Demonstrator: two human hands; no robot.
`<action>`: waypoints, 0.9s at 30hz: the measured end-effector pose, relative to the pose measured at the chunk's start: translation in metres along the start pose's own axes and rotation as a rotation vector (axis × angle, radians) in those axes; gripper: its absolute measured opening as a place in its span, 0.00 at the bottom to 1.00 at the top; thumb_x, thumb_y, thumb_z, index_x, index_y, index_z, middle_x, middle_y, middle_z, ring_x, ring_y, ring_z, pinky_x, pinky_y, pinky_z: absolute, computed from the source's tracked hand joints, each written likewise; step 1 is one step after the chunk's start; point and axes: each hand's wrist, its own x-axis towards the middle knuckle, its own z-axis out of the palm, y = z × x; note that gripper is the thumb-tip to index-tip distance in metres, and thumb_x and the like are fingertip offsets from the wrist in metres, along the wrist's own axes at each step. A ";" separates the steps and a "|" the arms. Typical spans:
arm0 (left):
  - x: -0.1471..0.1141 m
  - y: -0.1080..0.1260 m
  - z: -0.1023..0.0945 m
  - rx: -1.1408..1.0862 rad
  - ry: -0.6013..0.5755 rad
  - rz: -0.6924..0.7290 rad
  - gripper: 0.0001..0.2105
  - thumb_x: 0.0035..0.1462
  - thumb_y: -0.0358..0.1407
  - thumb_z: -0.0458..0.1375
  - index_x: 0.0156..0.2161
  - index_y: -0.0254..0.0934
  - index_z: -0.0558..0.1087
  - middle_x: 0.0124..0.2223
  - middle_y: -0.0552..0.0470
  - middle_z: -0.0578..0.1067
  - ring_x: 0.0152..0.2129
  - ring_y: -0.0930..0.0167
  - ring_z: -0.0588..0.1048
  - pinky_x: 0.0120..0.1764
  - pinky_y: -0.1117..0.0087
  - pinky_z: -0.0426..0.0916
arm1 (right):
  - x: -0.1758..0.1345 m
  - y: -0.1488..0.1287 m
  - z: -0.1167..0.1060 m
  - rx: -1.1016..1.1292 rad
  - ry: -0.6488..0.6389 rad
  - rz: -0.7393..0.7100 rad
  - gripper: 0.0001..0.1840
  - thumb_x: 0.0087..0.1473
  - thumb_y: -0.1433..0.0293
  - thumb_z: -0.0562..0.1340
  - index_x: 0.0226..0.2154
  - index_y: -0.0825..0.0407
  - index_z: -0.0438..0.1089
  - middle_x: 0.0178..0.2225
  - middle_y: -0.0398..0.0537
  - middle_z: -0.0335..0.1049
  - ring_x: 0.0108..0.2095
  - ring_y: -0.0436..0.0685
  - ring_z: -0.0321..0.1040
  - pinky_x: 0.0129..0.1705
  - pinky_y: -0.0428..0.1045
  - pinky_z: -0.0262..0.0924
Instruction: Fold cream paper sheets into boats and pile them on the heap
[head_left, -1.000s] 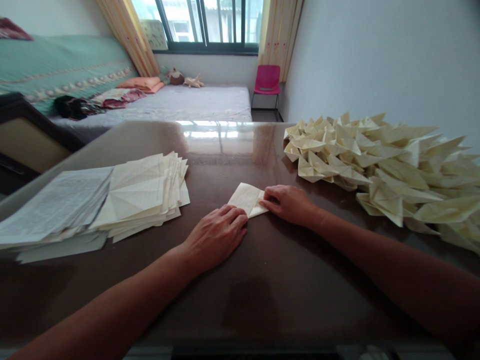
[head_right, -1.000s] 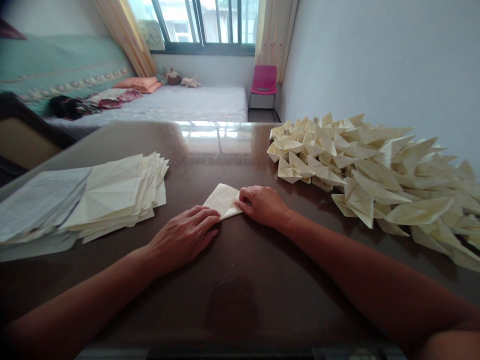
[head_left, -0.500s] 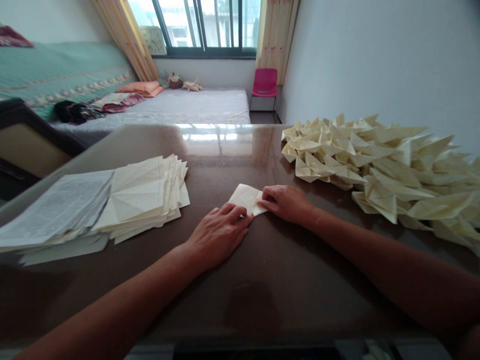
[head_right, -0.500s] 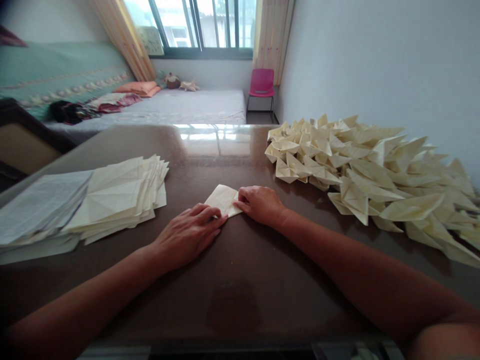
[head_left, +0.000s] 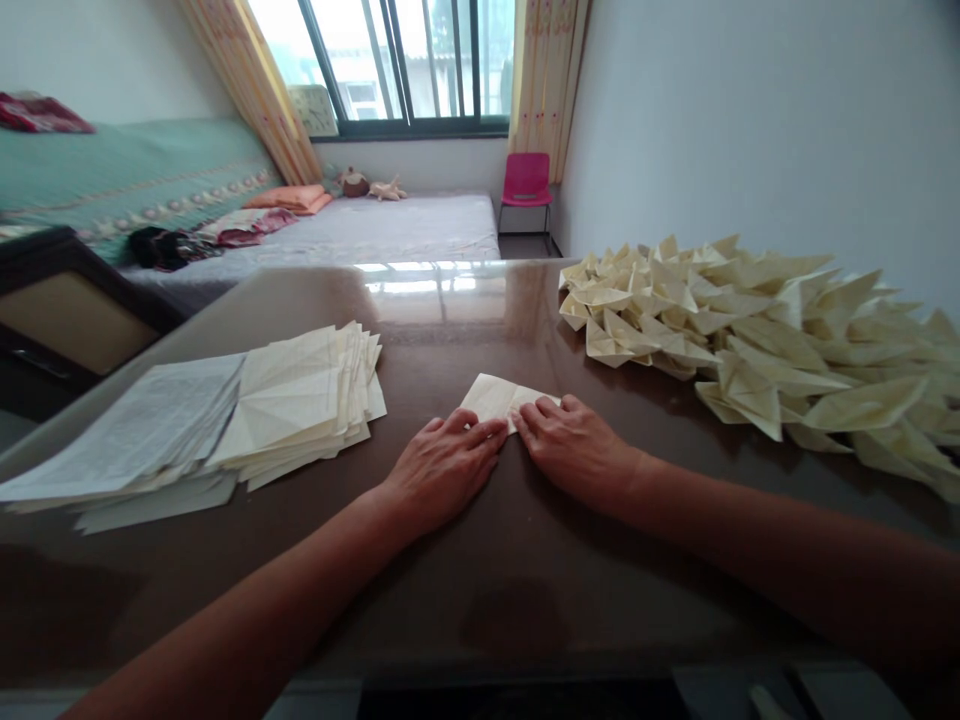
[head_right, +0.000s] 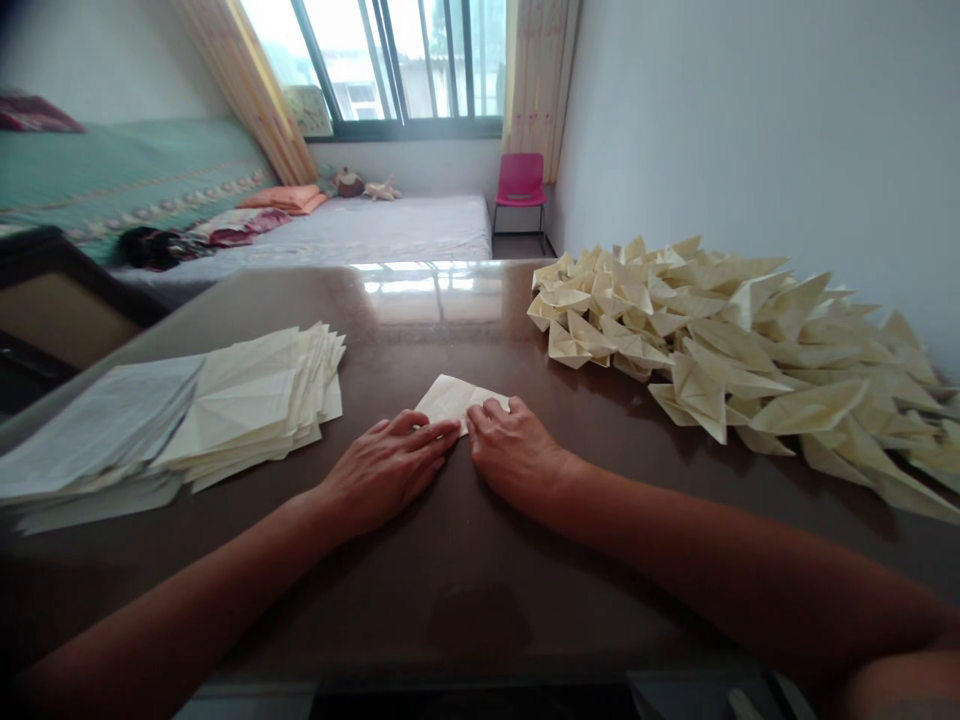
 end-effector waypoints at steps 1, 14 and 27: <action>0.000 0.000 0.000 0.004 -0.002 0.001 0.15 0.65 0.38 0.47 0.53 0.44 0.69 0.56 0.54 0.70 0.47 0.65 0.66 0.42 0.64 0.65 | -0.002 -0.001 -0.002 -0.017 -0.027 0.017 0.14 0.58 0.78 0.53 0.42 0.60 0.72 0.42 0.62 0.69 0.41 0.64 0.62 0.37 0.57 0.54; 0.003 -0.011 0.005 -0.034 0.029 0.008 0.15 0.66 0.38 0.47 0.53 0.43 0.69 0.53 0.55 0.73 0.46 0.67 0.68 0.47 0.65 0.66 | 0.006 0.007 -0.004 -0.046 0.006 0.036 0.12 0.59 0.76 0.54 0.42 0.59 0.71 0.39 0.58 0.71 0.40 0.62 0.64 0.35 0.53 0.53; -0.005 -0.031 -0.012 0.097 0.126 0.083 0.13 0.62 0.34 0.52 0.52 0.42 0.70 0.52 0.51 0.74 0.51 0.64 0.68 0.47 0.63 0.65 | 0.021 0.058 0.033 0.337 0.246 -0.058 0.10 0.59 0.73 0.57 0.41 0.53 0.73 0.41 0.50 0.76 0.41 0.56 0.70 0.45 0.51 0.56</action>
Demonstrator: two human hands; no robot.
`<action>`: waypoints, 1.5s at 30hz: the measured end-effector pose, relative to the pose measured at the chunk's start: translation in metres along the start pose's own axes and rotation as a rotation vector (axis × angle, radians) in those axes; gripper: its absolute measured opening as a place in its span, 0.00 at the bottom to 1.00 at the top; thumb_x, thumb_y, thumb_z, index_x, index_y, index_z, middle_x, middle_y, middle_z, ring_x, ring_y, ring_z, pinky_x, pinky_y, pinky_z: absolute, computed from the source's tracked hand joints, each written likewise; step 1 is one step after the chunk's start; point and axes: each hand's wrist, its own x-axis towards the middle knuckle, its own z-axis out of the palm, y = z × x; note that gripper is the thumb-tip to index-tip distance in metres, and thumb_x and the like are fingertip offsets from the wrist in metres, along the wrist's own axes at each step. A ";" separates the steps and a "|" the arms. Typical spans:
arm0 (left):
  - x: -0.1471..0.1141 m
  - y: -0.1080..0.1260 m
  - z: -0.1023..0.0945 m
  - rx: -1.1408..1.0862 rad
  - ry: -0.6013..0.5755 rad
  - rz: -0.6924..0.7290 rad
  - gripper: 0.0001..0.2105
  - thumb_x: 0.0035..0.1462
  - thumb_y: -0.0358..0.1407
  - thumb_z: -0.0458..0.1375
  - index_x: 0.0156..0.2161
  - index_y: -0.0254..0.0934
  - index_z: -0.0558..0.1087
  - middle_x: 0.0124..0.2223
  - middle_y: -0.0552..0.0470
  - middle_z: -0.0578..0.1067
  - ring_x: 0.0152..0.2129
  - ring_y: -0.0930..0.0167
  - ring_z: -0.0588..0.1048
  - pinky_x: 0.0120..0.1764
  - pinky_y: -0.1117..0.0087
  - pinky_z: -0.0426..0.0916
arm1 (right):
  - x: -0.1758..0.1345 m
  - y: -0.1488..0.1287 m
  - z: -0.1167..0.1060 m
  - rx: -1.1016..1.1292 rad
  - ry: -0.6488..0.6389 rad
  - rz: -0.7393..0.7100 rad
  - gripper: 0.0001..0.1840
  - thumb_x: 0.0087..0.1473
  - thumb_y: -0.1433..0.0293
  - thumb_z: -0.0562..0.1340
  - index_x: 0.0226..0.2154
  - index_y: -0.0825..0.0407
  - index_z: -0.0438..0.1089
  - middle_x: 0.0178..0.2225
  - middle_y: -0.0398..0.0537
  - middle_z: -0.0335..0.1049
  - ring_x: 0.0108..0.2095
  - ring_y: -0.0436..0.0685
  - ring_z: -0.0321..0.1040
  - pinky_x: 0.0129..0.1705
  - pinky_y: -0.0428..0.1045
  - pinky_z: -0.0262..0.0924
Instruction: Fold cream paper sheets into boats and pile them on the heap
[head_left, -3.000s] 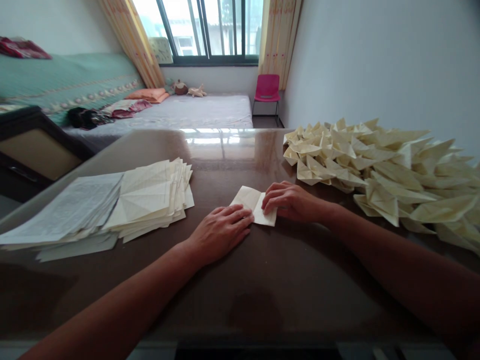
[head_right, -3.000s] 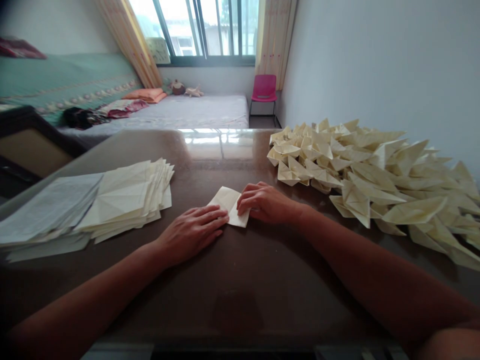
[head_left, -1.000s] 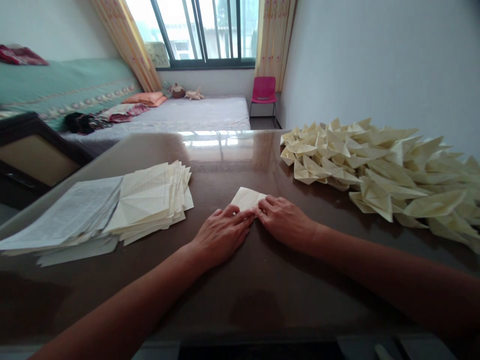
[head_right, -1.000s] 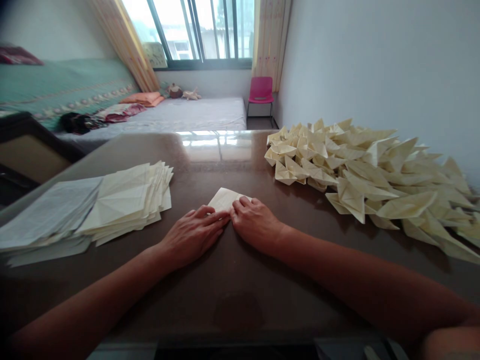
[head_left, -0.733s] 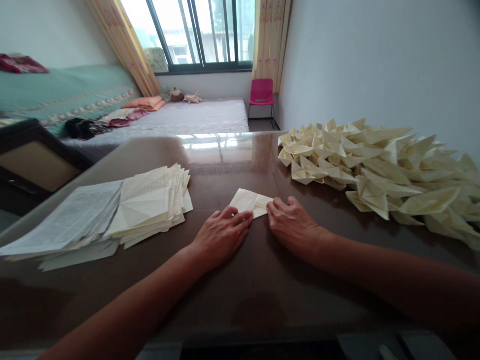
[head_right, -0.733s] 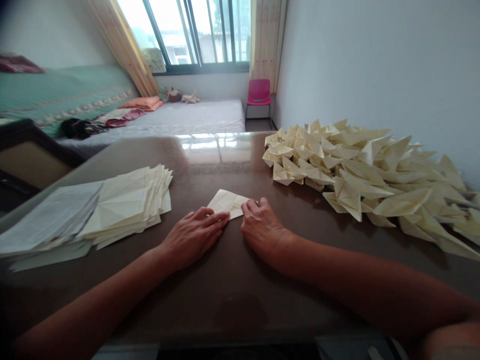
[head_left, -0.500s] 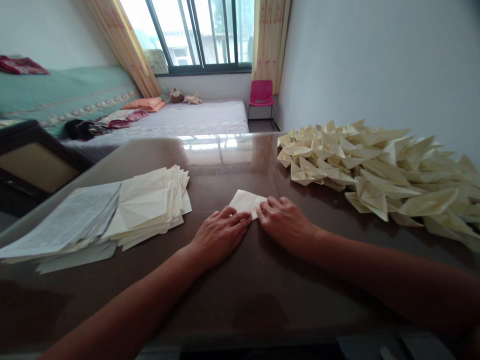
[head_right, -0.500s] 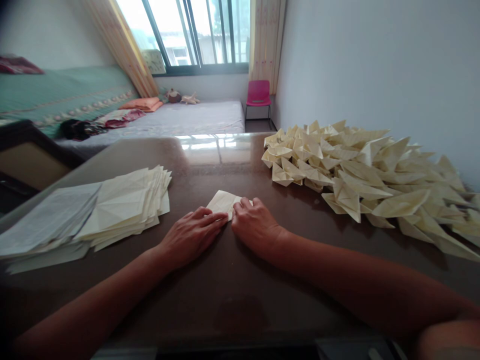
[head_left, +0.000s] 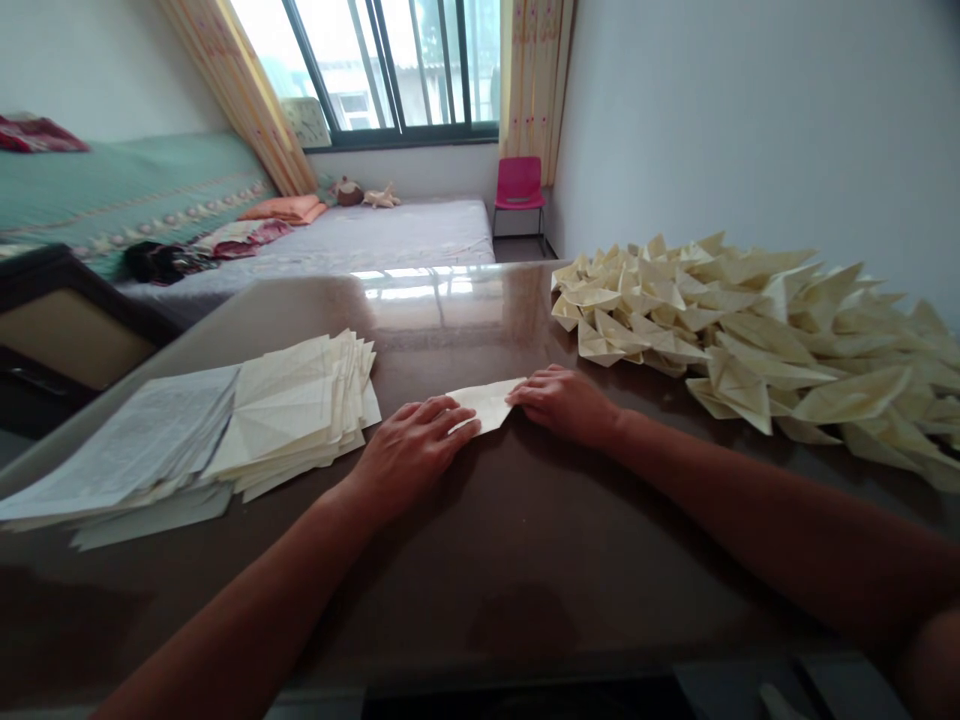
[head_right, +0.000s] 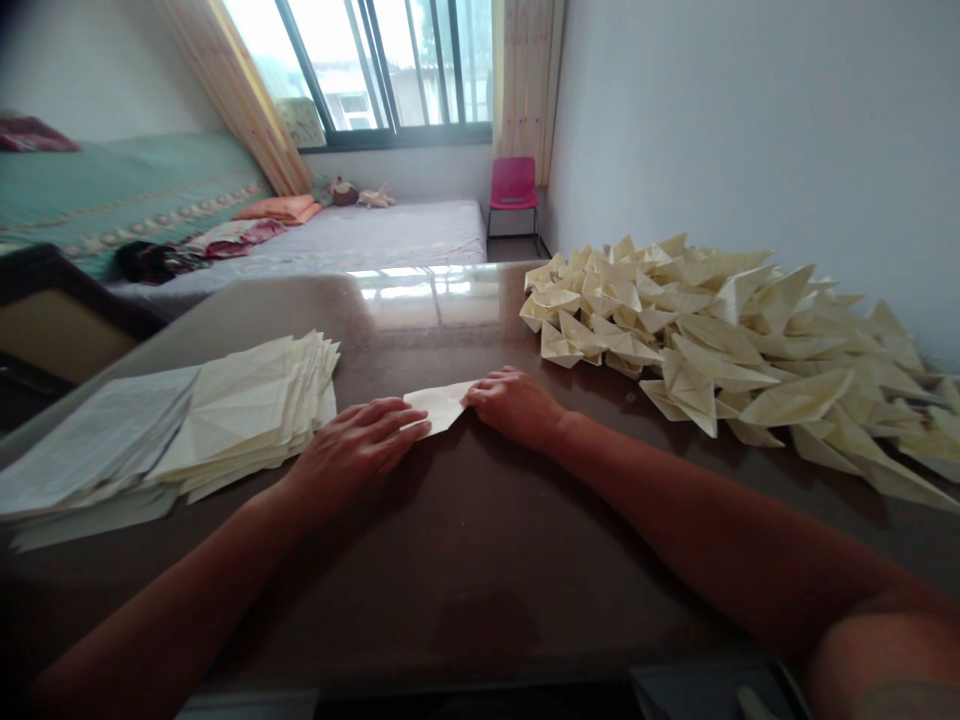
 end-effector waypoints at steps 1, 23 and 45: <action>0.000 0.001 -0.002 -0.005 0.007 0.021 0.13 0.62 0.33 0.52 0.51 0.41 0.70 0.51 0.51 0.74 0.51 0.64 0.68 0.48 0.63 0.64 | 0.000 0.004 0.003 0.071 0.042 -0.011 0.11 0.59 0.73 0.57 0.42 0.53 0.73 0.42 0.50 0.76 0.41 0.55 0.70 0.45 0.50 0.57; 0.005 0.005 0.011 -0.554 -0.144 -0.347 0.14 0.63 0.42 0.51 0.31 0.38 0.74 0.32 0.53 0.74 0.32 0.72 0.71 0.35 0.73 0.63 | -0.004 -0.019 -0.007 0.369 -0.051 -0.247 0.09 0.57 0.73 0.57 0.37 0.53 0.73 0.38 0.50 0.72 0.41 0.54 0.65 0.48 0.50 0.59; 0.017 0.013 0.019 -0.347 -0.135 -0.481 0.12 0.62 0.42 0.51 0.32 0.38 0.70 0.31 0.54 0.74 0.25 0.73 0.71 0.29 0.73 0.58 | -0.006 -0.018 -0.009 0.323 -0.111 -0.228 0.16 0.62 0.66 0.55 0.50 0.50 0.70 0.44 0.53 0.69 0.44 0.55 0.62 0.48 0.51 0.60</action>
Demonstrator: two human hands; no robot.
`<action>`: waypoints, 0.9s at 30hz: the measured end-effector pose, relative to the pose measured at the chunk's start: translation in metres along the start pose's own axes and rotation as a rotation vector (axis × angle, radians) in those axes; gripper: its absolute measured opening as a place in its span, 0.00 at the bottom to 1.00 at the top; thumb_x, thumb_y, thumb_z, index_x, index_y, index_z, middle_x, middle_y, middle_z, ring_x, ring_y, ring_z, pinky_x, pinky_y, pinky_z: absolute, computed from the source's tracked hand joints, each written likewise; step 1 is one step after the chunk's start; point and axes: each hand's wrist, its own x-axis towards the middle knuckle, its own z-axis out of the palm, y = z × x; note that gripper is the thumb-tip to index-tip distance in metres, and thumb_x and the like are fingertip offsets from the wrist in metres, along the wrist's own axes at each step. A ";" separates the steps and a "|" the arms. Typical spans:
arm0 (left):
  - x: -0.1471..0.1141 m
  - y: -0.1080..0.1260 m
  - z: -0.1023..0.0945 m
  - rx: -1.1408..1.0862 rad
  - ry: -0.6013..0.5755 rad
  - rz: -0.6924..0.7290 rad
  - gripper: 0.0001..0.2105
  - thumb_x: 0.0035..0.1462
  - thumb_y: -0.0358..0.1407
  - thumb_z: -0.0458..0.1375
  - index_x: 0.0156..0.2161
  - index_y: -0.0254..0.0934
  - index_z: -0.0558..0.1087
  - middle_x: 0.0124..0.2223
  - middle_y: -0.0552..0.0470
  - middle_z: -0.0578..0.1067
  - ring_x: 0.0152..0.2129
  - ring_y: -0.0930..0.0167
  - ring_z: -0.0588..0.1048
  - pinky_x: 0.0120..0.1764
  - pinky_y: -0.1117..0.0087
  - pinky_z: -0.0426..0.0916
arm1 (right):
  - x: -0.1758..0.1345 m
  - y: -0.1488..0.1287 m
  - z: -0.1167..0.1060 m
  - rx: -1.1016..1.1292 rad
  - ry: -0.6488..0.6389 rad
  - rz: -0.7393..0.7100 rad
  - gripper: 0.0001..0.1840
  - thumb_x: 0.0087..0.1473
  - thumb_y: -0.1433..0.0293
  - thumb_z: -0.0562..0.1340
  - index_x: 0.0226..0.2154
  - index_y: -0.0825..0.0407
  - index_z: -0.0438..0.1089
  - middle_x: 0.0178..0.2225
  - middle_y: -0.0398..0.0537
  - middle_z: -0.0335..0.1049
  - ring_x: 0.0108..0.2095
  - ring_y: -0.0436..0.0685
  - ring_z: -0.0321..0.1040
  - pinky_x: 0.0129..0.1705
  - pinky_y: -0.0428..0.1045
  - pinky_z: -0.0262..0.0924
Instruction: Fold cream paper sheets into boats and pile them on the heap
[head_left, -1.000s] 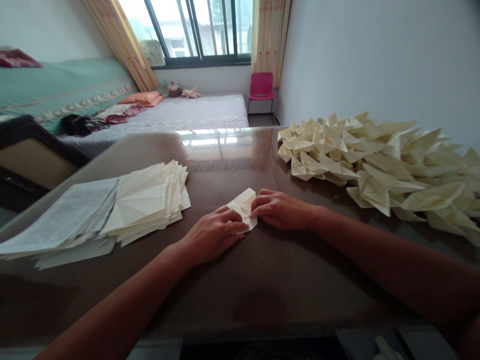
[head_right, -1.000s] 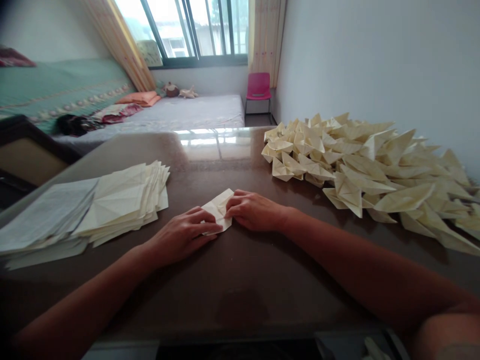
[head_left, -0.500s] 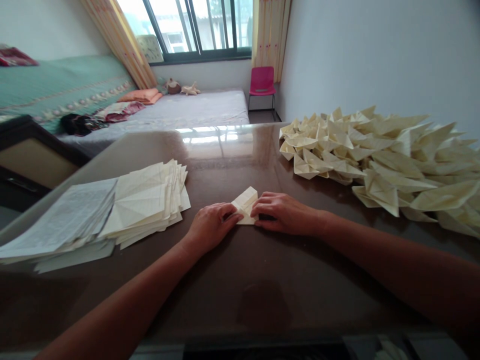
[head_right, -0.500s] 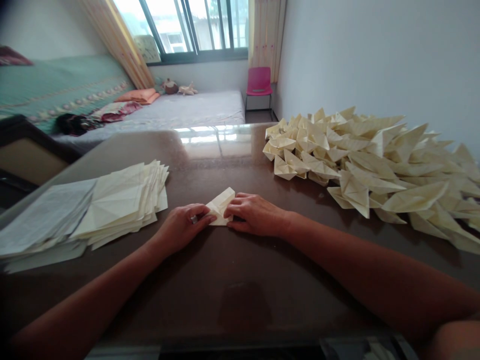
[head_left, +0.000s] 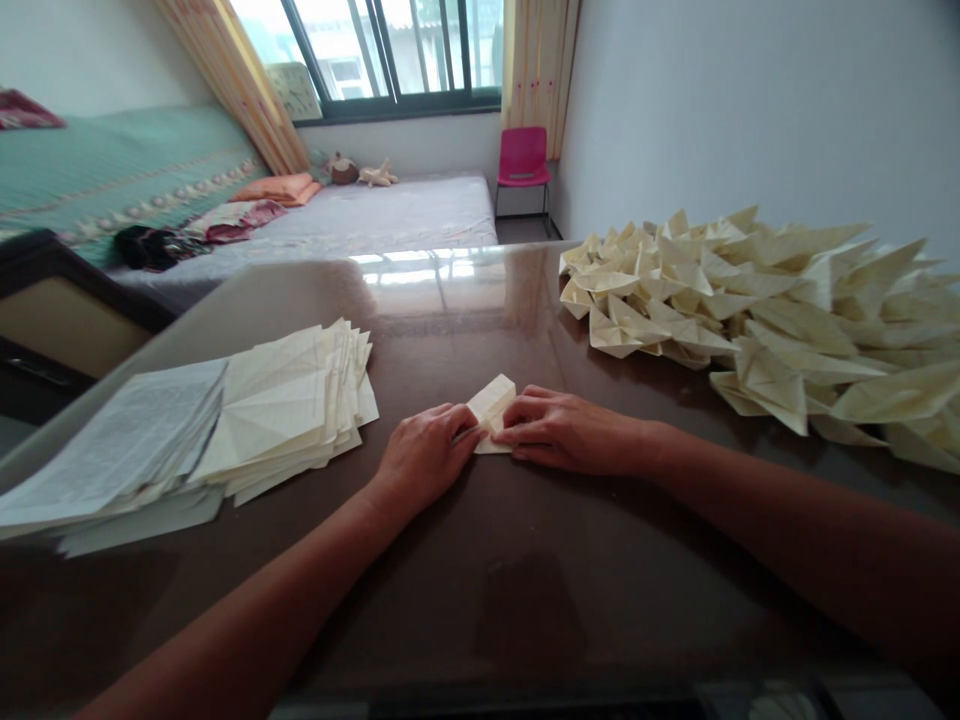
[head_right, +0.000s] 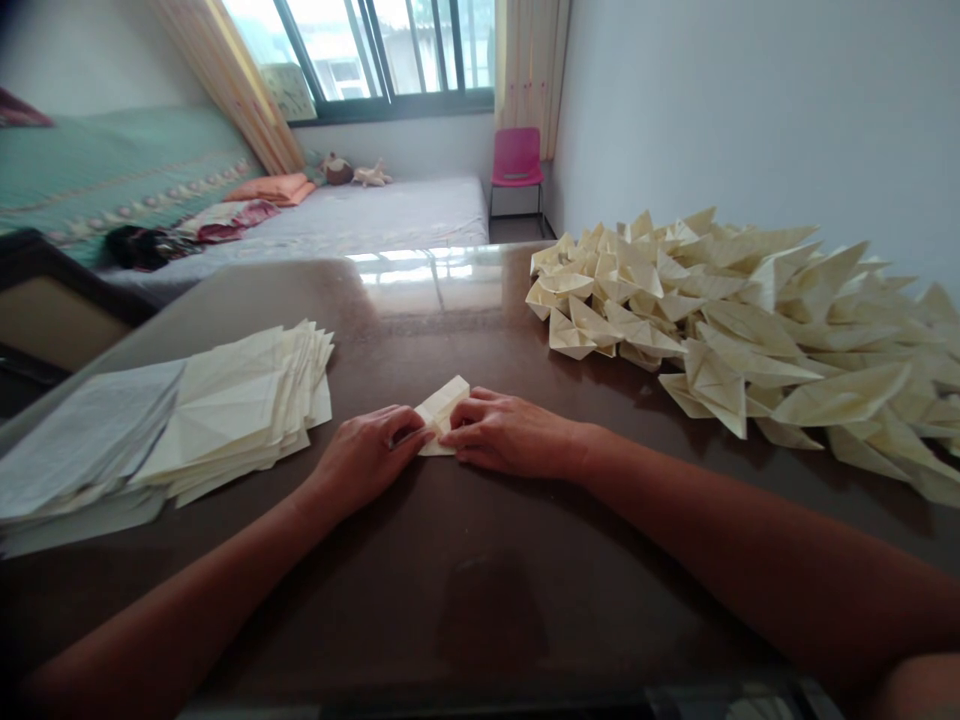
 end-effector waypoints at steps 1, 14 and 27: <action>0.000 0.000 0.000 0.012 -0.002 0.008 0.12 0.63 0.42 0.50 0.32 0.38 0.69 0.31 0.54 0.74 0.25 0.73 0.71 0.29 0.73 0.58 | 0.000 0.001 0.000 0.001 -0.005 -0.009 0.17 0.62 0.65 0.55 0.50 0.50 0.70 0.44 0.53 0.68 0.44 0.55 0.62 0.48 0.51 0.60; 0.001 0.004 0.001 0.123 -0.017 0.026 0.10 0.64 0.40 0.48 0.34 0.39 0.67 0.33 0.54 0.73 0.28 0.71 0.72 0.29 0.72 0.59 | 0.003 -0.003 -0.001 -0.127 -0.032 -0.039 0.16 0.62 0.68 0.54 0.49 0.52 0.70 0.42 0.53 0.68 0.43 0.55 0.59 0.46 0.50 0.59; -0.014 0.005 -0.006 0.322 0.147 0.462 0.08 0.64 0.32 0.50 0.42 0.39 0.72 0.36 0.51 0.74 0.34 0.70 0.69 0.33 0.71 0.65 | 0.004 -0.011 -0.001 -0.320 -0.083 0.005 0.14 0.63 0.66 0.54 0.49 0.49 0.69 0.44 0.51 0.67 0.44 0.56 0.58 0.44 0.51 0.57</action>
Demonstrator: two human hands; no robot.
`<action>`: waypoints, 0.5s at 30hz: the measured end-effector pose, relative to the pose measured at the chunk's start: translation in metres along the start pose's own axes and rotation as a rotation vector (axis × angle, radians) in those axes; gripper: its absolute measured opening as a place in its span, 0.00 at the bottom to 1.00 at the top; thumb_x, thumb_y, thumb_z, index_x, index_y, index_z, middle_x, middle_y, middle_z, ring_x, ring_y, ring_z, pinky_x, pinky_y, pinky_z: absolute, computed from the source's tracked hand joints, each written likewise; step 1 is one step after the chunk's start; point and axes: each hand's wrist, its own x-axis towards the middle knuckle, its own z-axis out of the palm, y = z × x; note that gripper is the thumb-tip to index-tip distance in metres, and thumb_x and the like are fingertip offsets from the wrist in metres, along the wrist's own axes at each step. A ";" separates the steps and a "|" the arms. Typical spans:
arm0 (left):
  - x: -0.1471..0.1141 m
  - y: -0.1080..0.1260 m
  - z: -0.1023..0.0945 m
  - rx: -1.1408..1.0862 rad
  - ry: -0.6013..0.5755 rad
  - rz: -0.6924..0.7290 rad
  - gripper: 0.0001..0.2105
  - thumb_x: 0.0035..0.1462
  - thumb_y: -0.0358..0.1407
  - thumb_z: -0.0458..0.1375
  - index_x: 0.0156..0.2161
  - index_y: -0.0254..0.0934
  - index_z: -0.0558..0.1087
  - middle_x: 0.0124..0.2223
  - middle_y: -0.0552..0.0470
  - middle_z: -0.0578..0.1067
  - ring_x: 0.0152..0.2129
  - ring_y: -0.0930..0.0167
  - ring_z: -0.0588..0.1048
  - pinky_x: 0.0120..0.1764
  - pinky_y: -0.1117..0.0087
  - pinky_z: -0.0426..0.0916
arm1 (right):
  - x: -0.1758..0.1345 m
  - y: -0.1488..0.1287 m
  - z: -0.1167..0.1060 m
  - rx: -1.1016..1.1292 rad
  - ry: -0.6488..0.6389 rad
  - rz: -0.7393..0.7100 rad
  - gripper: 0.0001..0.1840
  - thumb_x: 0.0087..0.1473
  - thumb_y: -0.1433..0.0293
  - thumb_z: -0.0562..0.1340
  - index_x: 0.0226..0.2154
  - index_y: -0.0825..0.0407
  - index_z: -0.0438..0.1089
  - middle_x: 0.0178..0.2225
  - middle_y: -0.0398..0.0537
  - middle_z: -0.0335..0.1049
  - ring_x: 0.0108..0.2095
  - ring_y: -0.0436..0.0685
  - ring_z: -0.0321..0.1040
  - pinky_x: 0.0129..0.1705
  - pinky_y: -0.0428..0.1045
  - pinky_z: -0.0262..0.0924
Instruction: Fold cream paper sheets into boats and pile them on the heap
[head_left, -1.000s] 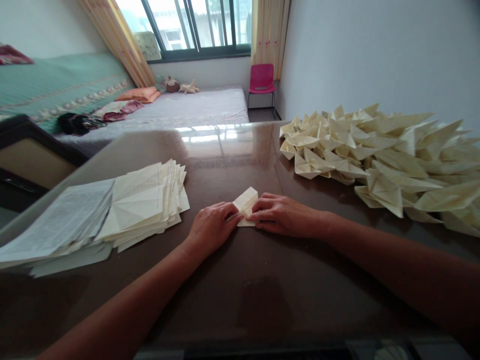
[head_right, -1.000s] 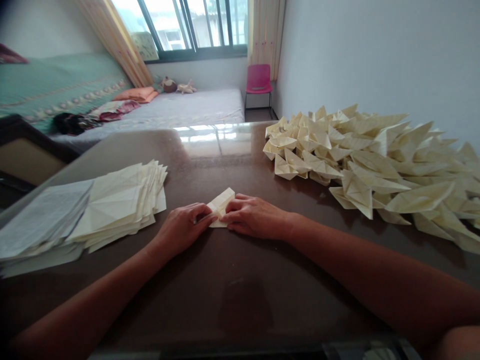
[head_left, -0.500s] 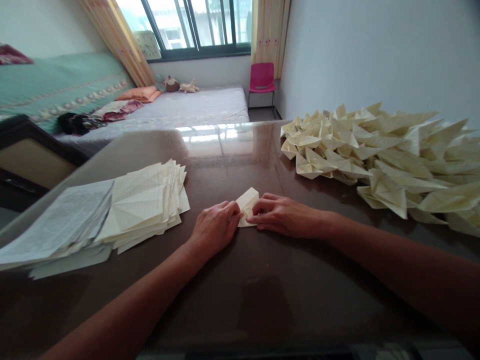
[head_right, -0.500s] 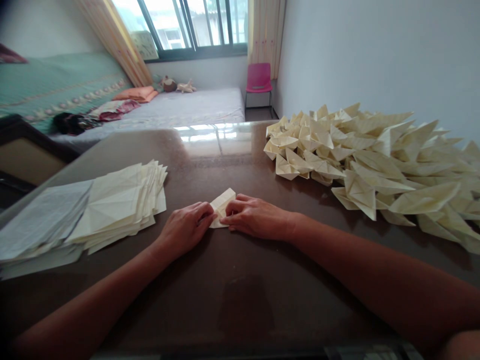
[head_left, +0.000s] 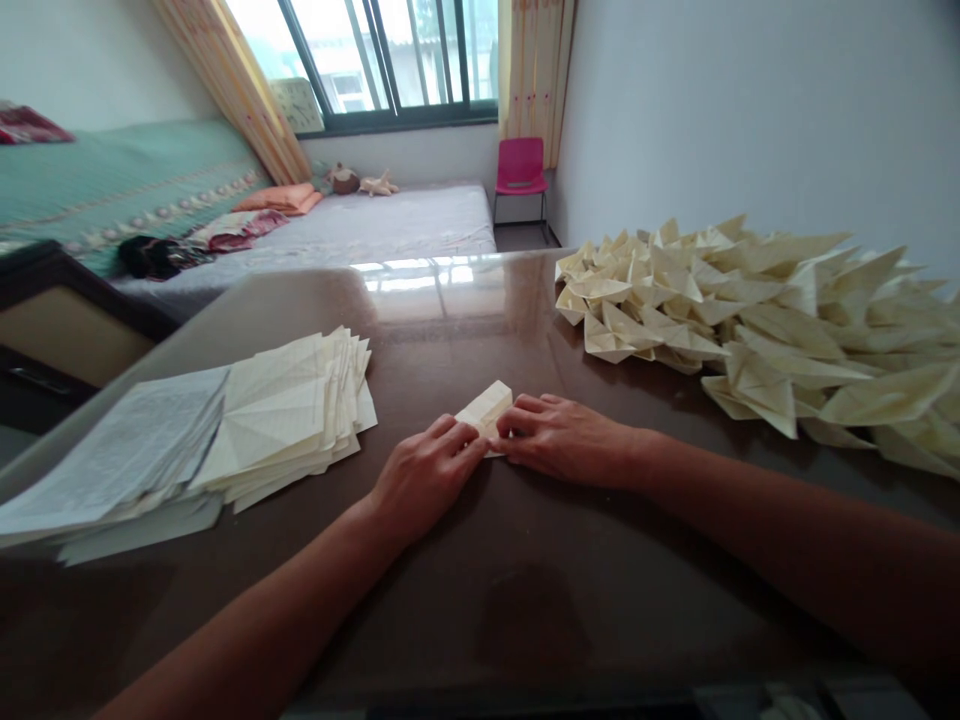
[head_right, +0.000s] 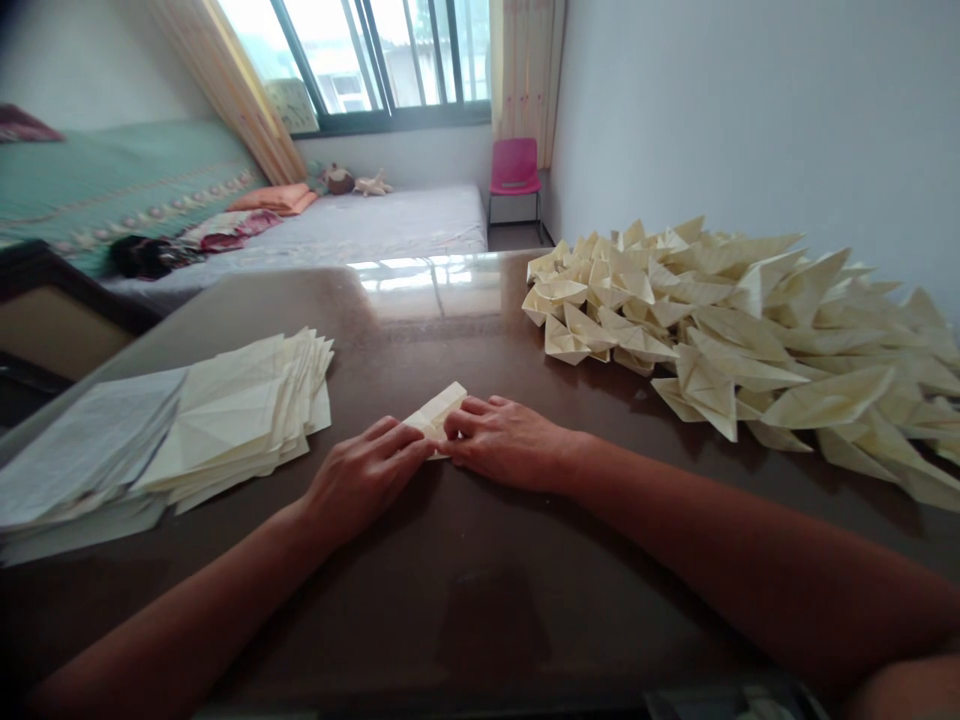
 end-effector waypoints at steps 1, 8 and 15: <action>-0.002 0.003 -0.002 0.001 0.003 0.024 0.08 0.64 0.32 0.50 0.43 0.38 0.72 0.35 0.51 0.74 0.33 0.70 0.69 0.34 0.70 0.66 | 0.000 -0.001 0.000 -0.014 -0.005 0.008 0.14 0.63 0.66 0.54 0.49 0.49 0.68 0.44 0.51 0.67 0.44 0.56 0.59 0.43 0.51 0.56; -0.008 0.021 -0.004 0.098 -0.021 0.012 0.10 0.64 0.36 0.52 0.45 0.34 0.72 0.36 0.49 0.75 0.34 0.68 0.73 0.34 0.67 0.68 | 0.000 -0.014 -0.003 -0.095 -0.069 0.049 0.14 0.64 0.67 0.51 0.47 0.53 0.67 0.44 0.53 0.67 0.45 0.59 0.59 0.40 0.53 0.55; -0.007 0.022 -0.004 0.123 -0.034 0.008 0.10 0.64 0.35 0.51 0.46 0.36 0.71 0.35 0.50 0.75 0.33 0.68 0.73 0.32 0.68 0.68 | -0.002 -0.042 0.001 -0.109 -0.039 0.161 0.19 0.60 0.62 0.54 0.46 0.60 0.66 0.45 0.59 0.65 0.46 0.63 0.57 0.45 0.58 0.53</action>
